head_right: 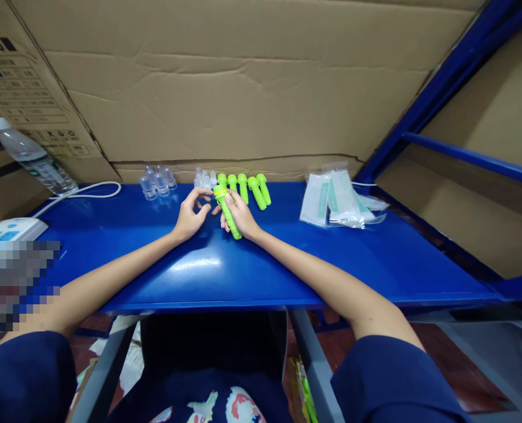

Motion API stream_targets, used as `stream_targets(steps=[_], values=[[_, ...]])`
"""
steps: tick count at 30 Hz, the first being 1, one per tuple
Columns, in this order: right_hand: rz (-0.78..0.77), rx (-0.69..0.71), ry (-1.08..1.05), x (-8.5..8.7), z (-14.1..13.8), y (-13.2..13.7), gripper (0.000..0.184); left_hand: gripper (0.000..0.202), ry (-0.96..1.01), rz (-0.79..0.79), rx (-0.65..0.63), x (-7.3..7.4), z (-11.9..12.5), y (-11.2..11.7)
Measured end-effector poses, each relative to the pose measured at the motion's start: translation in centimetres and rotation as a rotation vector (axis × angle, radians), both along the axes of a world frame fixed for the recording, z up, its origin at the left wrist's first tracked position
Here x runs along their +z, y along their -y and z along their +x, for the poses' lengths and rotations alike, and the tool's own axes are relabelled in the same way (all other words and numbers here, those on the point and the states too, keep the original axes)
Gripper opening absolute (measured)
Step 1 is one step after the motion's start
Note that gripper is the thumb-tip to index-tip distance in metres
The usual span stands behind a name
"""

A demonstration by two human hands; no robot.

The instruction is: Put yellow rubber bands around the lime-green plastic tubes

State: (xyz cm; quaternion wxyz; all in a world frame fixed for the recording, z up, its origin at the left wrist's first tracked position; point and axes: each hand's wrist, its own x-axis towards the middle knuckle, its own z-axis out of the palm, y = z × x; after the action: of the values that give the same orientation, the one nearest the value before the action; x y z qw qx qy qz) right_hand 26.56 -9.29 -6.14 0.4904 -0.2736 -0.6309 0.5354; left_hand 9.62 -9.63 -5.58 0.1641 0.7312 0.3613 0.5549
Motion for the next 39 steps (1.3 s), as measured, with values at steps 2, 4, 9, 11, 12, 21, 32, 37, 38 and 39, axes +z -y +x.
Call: stream_targets(steps=[2,4,9,11,12,21,32,37,38,39], values=[[-0.028,0.009,-0.018,-0.15,0.06,-0.11,0.057,0.032,-0.018,0.005,0.004,-0.04,-0.07,-0.03],[-0.051,0.018,-0.034,-0.29,0.12,-0.2,0.055,0.033,-0.038,0.016,-0.009,-0.07,-0.11,-0.03],[-0.076,0.03,-0.065,-0.29,0.12,-0.16,0.051,0.034,-0.058,0.033,-0.035,-0.12,-0.14,0.05],[-0.079,0.034,-0.073,-0.18,0.07,-0.07,0.051,0.033,-0.064,0.024,-0.033,-0.14,-0.15,0.05],[-0.08,0.036,-0.074,-0.12,0.04,-0.02,0.051,0.033,-0.065,0.019,-0.032,-0.15,-0.15,0.04],[-0.089,0.033,-0.062,0.02,0.08,0.12,0.05,0.034,-0.063,-0.011,-0.037,-0.35,0.0,-0.06],[-0.088,0.016,-0.075,-0.21,-0.07,0.04,0.054,0.038,-0.041,-0.058,-0.089,-0.34,-0.04,-0.23],[-0.079,0.012,-0.076,-0.32,0.01,-0.11,0.052,0.039,-0.033,-0.066,-0.1,-0.38,-0.08,-0.15],[-0.077,0.01,-0.075,-0.34,0.04,-0.14,0.051,0.04,-0.038,-0.067,-0.101,-0.36,-0.08,-0.09],[-0.076,0.008,-0.074,-0.36,0.05,-0.16,0.05,0.041,-0.045,-0.065,-0.1,-0.32,-0.08,-0.02]])
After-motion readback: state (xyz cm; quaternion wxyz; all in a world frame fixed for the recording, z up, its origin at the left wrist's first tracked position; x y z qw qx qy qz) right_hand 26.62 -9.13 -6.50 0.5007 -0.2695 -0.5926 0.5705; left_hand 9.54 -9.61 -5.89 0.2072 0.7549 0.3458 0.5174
